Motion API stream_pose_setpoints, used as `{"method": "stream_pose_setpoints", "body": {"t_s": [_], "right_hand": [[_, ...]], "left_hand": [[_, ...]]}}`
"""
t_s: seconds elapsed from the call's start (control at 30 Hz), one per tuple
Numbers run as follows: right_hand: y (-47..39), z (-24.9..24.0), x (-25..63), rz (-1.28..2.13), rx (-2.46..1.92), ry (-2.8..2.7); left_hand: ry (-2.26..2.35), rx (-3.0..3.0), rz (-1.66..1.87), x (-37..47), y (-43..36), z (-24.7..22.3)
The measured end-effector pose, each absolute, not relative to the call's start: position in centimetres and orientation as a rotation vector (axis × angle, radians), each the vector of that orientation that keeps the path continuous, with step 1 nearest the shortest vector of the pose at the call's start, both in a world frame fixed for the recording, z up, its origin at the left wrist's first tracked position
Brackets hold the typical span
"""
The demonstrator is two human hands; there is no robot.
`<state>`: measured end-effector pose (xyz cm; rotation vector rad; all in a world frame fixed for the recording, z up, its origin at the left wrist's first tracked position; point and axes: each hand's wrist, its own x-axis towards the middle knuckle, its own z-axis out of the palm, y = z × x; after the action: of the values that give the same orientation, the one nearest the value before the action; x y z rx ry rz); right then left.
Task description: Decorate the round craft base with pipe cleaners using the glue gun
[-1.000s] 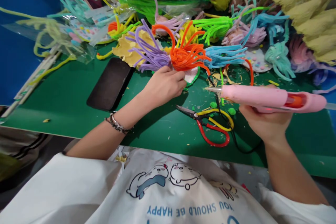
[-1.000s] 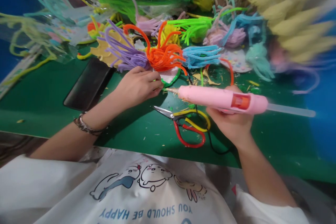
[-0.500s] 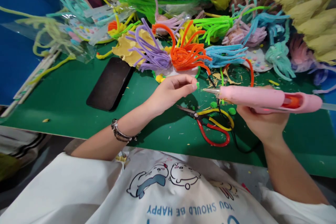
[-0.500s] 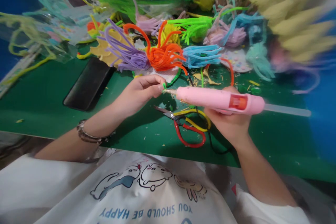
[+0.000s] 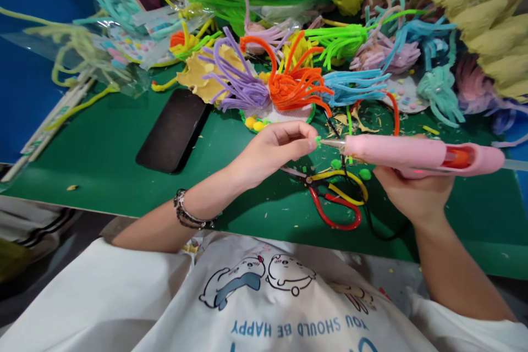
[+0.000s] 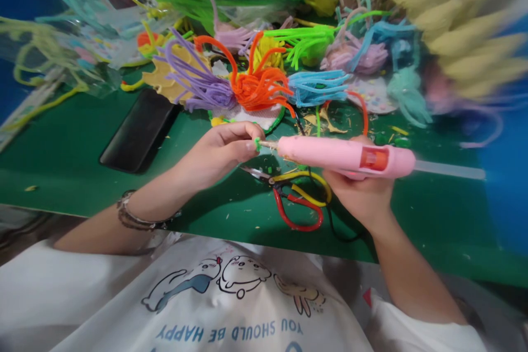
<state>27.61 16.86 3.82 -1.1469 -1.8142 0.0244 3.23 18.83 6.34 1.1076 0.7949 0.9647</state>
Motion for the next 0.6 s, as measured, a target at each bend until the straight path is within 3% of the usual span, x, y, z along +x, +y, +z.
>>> {"method": "stream_pose_setpoints", "body": {"t_s": [0.6], "right_hand": [[16.74, 3.79, 27.81, 0.052, -1.213, -1.821]], "left_hand": [[0.769, 1.144, 0.966, 3.08, 19.13, 6.66]]}}
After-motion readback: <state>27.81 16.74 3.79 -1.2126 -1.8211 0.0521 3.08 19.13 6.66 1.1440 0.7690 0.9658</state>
